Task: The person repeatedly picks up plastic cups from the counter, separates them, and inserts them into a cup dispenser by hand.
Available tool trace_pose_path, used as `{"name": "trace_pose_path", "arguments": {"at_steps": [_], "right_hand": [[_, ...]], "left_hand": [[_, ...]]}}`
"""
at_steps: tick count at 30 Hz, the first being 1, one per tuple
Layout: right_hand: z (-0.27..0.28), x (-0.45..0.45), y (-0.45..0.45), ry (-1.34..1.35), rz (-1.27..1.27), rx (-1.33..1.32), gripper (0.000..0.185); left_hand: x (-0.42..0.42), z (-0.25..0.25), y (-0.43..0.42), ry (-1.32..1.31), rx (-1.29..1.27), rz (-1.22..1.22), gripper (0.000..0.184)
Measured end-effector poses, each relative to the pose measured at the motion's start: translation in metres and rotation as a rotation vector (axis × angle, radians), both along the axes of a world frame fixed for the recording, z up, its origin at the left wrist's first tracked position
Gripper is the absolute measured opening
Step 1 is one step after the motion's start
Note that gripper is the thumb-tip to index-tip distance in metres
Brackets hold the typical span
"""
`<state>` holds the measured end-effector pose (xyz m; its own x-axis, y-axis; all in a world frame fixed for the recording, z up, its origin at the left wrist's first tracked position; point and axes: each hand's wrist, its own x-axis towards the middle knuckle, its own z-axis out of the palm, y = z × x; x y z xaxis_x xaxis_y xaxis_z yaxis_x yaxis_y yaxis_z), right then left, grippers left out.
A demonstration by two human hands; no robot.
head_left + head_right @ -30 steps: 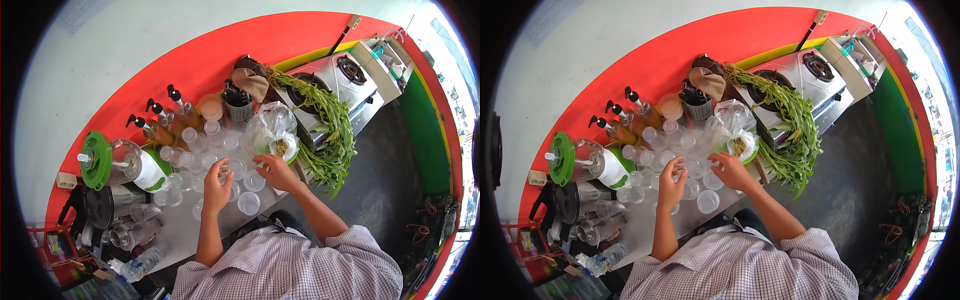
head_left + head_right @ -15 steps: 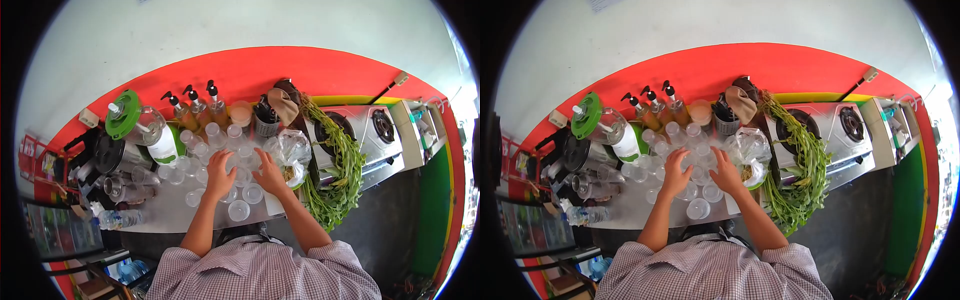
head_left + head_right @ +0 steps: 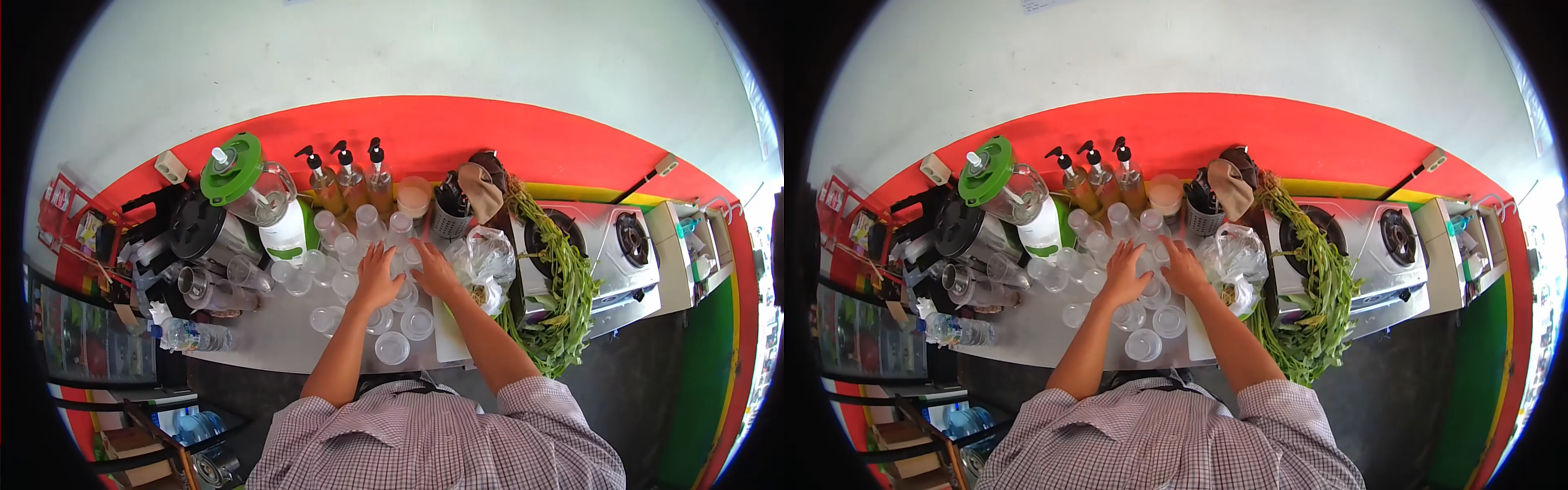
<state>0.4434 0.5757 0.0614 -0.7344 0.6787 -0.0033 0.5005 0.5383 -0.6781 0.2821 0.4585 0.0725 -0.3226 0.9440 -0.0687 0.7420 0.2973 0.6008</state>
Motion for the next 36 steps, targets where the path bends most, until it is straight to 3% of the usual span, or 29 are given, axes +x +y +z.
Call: {"name": "trace_pose_path", "arguments": {"at_steps": [13, 16, 18, 20, 22, 23, 27, 33, 36], "right_hand": [[0.057, 0.037, 0.005, 0.21, -0.098, 0.094, 0.084], [0.086, 0.057, -0.002, 0.311, -0.171, 0.104, 0.082], [0.111, 0.071, -0.014, 0.447, -0.327, -0.297, 0.076], [0.092, 0.086, -0.015, 0.614, -0.253, -0.141, 0.073], [0.114, 0.101, -0.034, 0.844, -0.358, -0.639, 0.073], [0.12, 0.11, -0.041, 0.903, -0.298, -0.746, 0.07], [0.128, 0.13, -0.075, 1.03, -0.322, -0.875, 0.067], [0.14, 0.146, -0.109, 1.08, -0.241, -0.919, 0.068], [0.148, 0.149, -0.121, 1.078, -0.206, -0.904, 0.072]], "left_hand": [[-0.003, 0.015, 0.001, -0.083, 0.12, 0.037, 0.073], [-0.005, 0.03, -0.005, -0.295, 0.249, 0.01, 0.068], [0.001, 0.043, -0.009, -0.625, 0.23, 0.081, 0.065], [0.01, 0.052, -0.017, -0.727, 0.272, 0.066, 0.066], [0.02, 0.071, -0.028, -0.832, 0.307, 0.05, 0.068], [0.026, 0.084, -0.036, -0.92, 0.316, -0.001, 0.072], [0.043, 0.135, -0.062, -1.042, 0.281, -0.184, 0.089], [0.055, 0.146, -0.085, -1.108, 0.318, -0.316, 0.104], [0.063, 0.151, -0.098, -1.063, 0.325, -0.321, 0.102]]}}
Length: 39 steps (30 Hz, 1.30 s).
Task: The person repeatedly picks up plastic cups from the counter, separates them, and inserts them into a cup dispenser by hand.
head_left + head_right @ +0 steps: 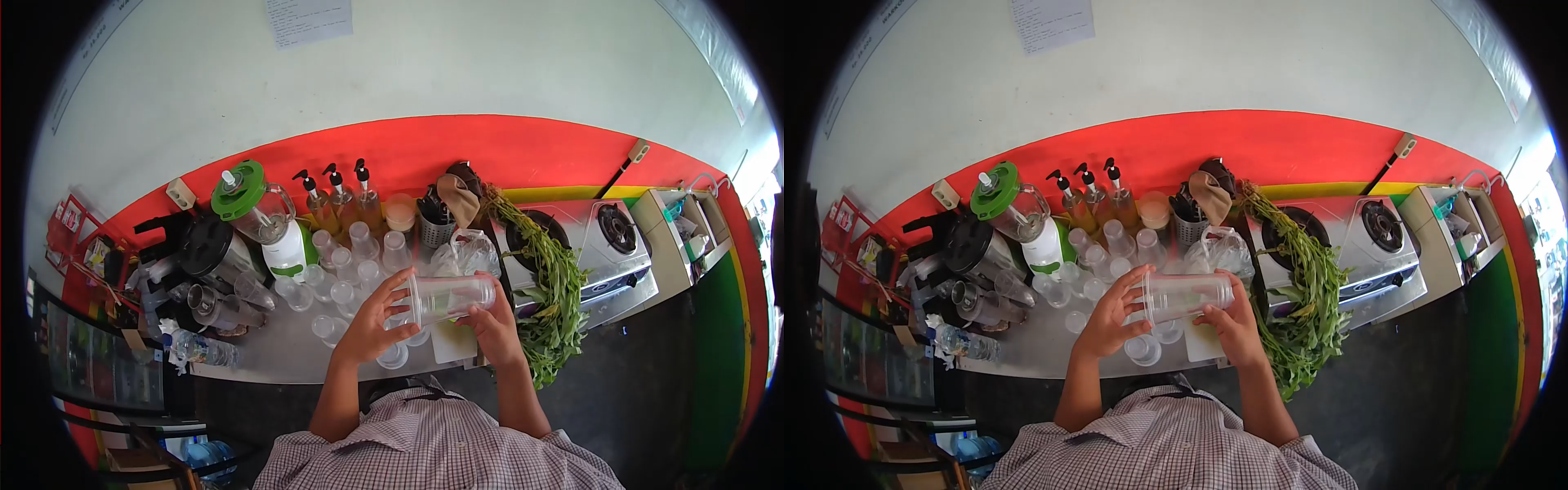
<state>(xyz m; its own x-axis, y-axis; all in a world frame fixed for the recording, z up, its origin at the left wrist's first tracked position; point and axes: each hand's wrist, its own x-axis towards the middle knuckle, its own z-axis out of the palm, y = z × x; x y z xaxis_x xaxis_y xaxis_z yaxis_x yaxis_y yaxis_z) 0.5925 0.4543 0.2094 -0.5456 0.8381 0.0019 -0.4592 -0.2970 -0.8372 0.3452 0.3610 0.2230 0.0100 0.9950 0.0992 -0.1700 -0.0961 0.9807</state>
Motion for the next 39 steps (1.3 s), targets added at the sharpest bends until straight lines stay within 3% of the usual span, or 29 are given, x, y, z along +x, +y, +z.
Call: {"name": "trace_pose_path", "arguments": {"at_steps": [8, 15, 21, 30, 39], "right_hand": [[0.014, 0.011, -0.031, -0.186, 0.016, 0.091, 0.051], [0.003, -0.003, -0.073, -0.138, 0.023, 0.104, 0.041], [0.006, -0.019, -0.096, -0.127, 0.011, 0.106, 0.036], [0.018, -0.082, -0.142, -0.137, -0.044, 0.184, 0.035], [0.02, -0.211, -0.211, -0.177, 0.154, 0.213, 0.036]], "left_hand": [[0.035, 0.011, -0.053, 0.187, 0.033, 0.187, 0.089], [0.047, 0.025, -0.105, 0.396, 0.041, 0.369, 0.087], [0.035, 0.028, -0.131, 0.393, 0.046, 0.388, 0.085], [-0.028, 0.025, -0.177, 0.337, 0.137, 0.346, 0.088], [-0.143, 0.02, -0.286, 0.29, 0.079, 0.439, 0.087]]}}
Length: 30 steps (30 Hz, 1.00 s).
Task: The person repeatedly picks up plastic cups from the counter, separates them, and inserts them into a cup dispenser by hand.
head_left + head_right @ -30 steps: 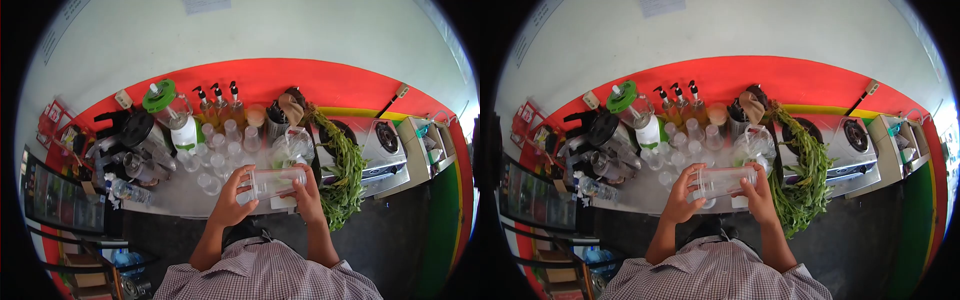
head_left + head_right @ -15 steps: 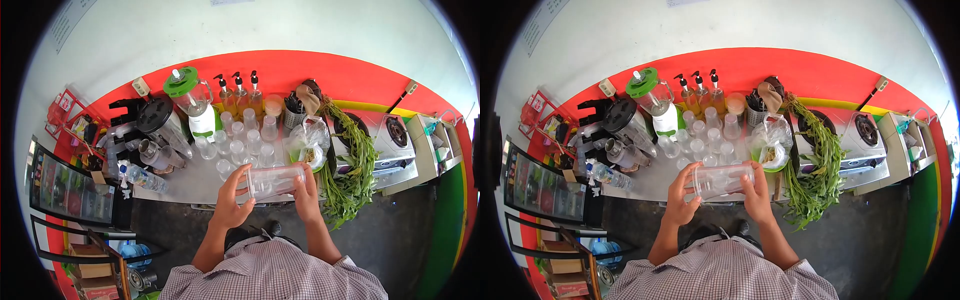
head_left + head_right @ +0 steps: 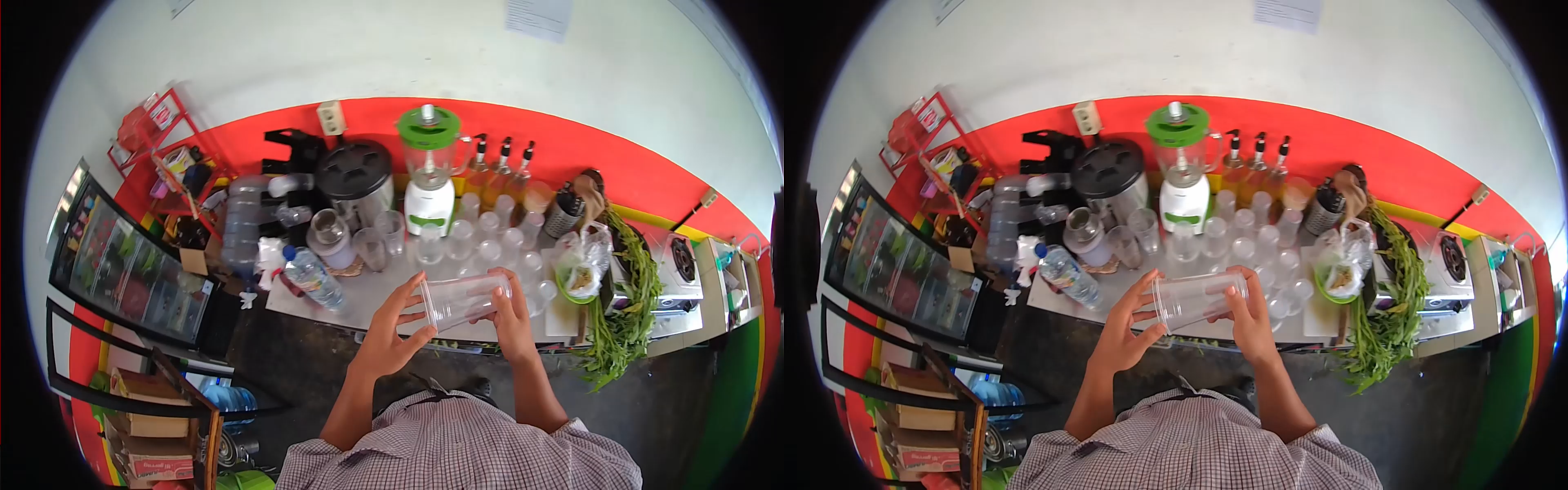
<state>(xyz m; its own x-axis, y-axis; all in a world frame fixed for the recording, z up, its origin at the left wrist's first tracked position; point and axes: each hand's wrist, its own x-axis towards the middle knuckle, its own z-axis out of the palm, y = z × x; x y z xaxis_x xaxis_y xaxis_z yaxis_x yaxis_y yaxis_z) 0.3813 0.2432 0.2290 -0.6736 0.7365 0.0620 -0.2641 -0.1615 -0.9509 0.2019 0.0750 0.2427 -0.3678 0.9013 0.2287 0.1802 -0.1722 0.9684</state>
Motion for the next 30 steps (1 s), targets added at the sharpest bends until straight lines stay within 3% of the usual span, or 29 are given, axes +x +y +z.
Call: {"name": "trace_pose_path", "arguments": {"at_steps": [11, 20, 30], "right_hand": [[0.004, -0.141, -0.049, -0.077, 0.256, 0.067, 0.048], [0.027, -0.24, -0.024, 0.014, 0.438, 0.086, 0.066], [0.005, -0.376, -0.006, 0.109, 0.502, 0.076, 0.065]], "left_hand": [[-0.117, 0.01, -0.097, 0.038, -0.05, 0.199, 0.09], [-0.204, 0.033, -0.104, 0.269, -0.017, 0.306, 0.092], [-0.331, 0.033, -0.098, 0.165, -0.045, 0.299, 0.092]]}}
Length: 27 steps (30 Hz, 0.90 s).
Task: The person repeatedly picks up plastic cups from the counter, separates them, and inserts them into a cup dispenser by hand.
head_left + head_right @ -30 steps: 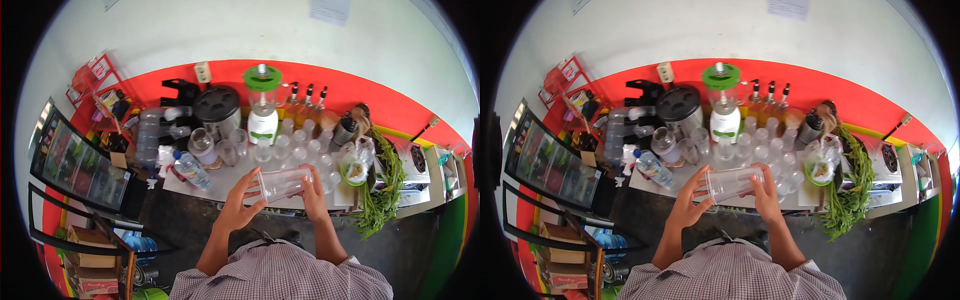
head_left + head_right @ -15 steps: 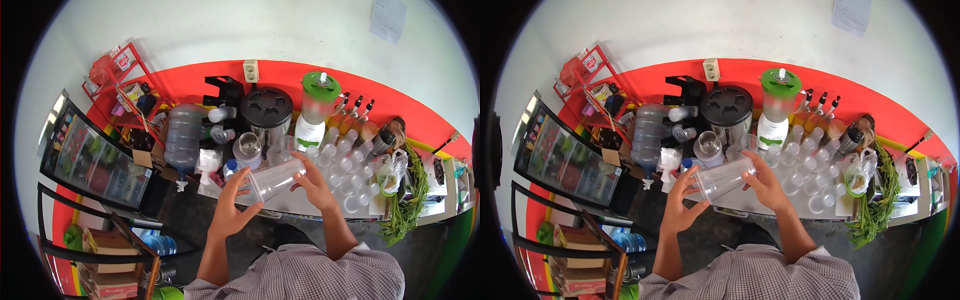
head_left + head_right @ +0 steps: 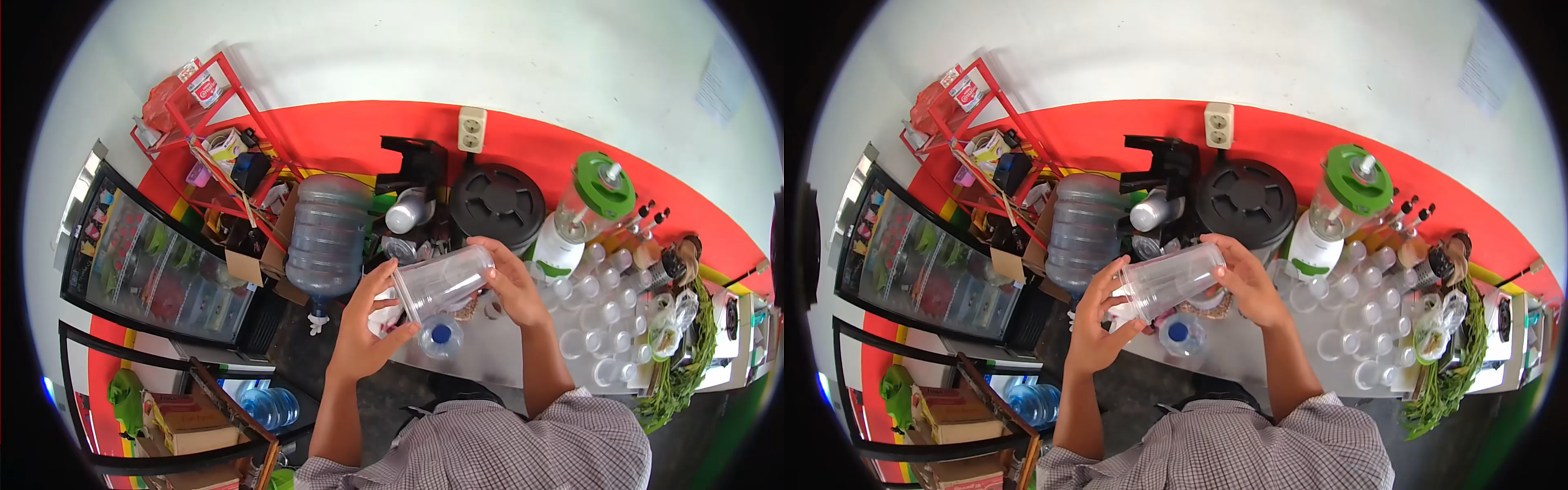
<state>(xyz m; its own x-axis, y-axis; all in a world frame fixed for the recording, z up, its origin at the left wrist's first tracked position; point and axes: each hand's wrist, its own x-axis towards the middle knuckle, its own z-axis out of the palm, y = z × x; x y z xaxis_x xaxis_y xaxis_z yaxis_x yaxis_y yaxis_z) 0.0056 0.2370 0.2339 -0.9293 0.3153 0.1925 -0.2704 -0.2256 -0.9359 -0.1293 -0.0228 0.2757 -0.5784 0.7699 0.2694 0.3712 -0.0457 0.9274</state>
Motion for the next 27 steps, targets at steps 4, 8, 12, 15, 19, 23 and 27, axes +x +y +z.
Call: {"name": "trace_pose_path", "arguments": {"at_steps": [4, 8, 12, 15, 19, 23, 27], "right_hand": [[-0.006, -0.029, 0.001, -0.028, -0.021, -0.086, 0.064], [-0.001, -0.041, 0.002, -0.09, -0.11, -0.067, 0.067], [0.011, -0.047, 0.004, -0.076, -0.191, -0.011, 0.068], [0.021, -0.048, -0.002, -0.076, -0.214, 0.062, 0.069], [0.032, -0.052, -0.025, -0.158, -0.315, 0.223, 0.073], [0.044, -0.069, -0.041, -0.185, -0.388, 0.234, 0.071], [0.059, -0.094, -0.052, -0.265, -0.507, 0.435, 0.065]], "left_hand": [[-0.036, -0.007, 0.011, -0.109, 0.036, -0.076, 0.092], [-0.062, -0.024, 0.026, -0.134, 0.069, -0.126, 0.092], [-0.09, -0.027, 0.037, -0.087, 0.013, -0.175, 0.086], [-0.114, -0.036, 0.044, -0.097, -0.006, -0.188, 0.081], [-0.132, -0.04, 0.045, -0.012, -0.098, -0.155, 0.074], [-0.149, -0.043, 0.043, 0.101, -0.127, -0.154, 0.072], [-0.163, -0.046, 0.051, 0.163, -0.061, -0.101, 0.066]]}}
